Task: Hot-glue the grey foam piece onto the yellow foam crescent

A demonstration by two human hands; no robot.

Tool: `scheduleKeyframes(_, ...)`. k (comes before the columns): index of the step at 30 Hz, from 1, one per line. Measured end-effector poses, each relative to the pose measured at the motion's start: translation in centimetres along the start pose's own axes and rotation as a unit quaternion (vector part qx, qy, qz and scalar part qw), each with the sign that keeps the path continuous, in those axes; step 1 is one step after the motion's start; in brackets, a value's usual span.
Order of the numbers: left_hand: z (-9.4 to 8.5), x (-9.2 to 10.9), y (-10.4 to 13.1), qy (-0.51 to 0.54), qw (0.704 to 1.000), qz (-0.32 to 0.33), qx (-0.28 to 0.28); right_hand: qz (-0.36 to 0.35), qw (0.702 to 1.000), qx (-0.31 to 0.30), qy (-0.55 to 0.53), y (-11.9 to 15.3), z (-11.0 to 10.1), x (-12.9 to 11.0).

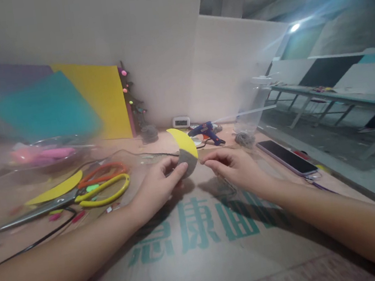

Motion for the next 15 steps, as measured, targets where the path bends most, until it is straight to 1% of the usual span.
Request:
scheduleKeyframes(2,0.1,0.1,0.0,0.006,1.0,-0.005,-0.001,-0.075,0.995,0.019,0.067,0.3,0.0,-0.1)
scheduleKeyframes(5,0.1,0.2,0.1,0.003,1.0,-0.004,0.0,-0.172,0.974,0.024,0.147,0.6,-0.2,-0.7)
scheduleKeyframes(7,0.1,0.3,0.1,-0.011,1.0,0.001,0.004,-0.219,0.949,0.016,0.226,0.8,-0.5,-1.4)
scheduleKeyframes(9,0.1,0.2,0.1,-0.037,0.999,0.007,0.003,-0.252,0.914,-0.01,0.316,1.0,-0.8,-2.2)
scheduleKeyframes(10,0.1,0.2,0.1,-0.053,0.999,0.009,-0.001,-0.262,0.899,-0.031,0.349,1.1,-1.0,-2.6)
scheduleKeyframes(11,0.2,0.1,0.2,-0.069,0.997,0.01,-0.01,-0.265,0.891,-0.053,0.366,1.2,-1.2,-3.0)
scheduleKeyframes(12,0.3,0.1,0.2,-0.083,0.996,0.011,-0.021,-0.261,0.891,-0.071,0.365,1.3,-1.5,-3.3)
scheduleKeyframes(13,0.4,0.0,0.2,-0.092,0.995,0.013,-0.034,-0.245,0.9,-0.088,0.351,1.4,-1.8,-3.6)
scheduleKeyframes(15,0.6,-0.1,0.3,-0.096,0.993,0.016,-0.059,-0.189,0.928,-0.119,0.297,1.4,-2.4,-3.9)
Point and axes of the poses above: each hand's wrist, its own y-axis away from the middle knuckle, its own z-axis out of the palm, x = y × z, the point moved 1 cm from there along -y, towards the middle knuckle, and after that the axes turned 3 degrees about -x, right-handed, at the moved point
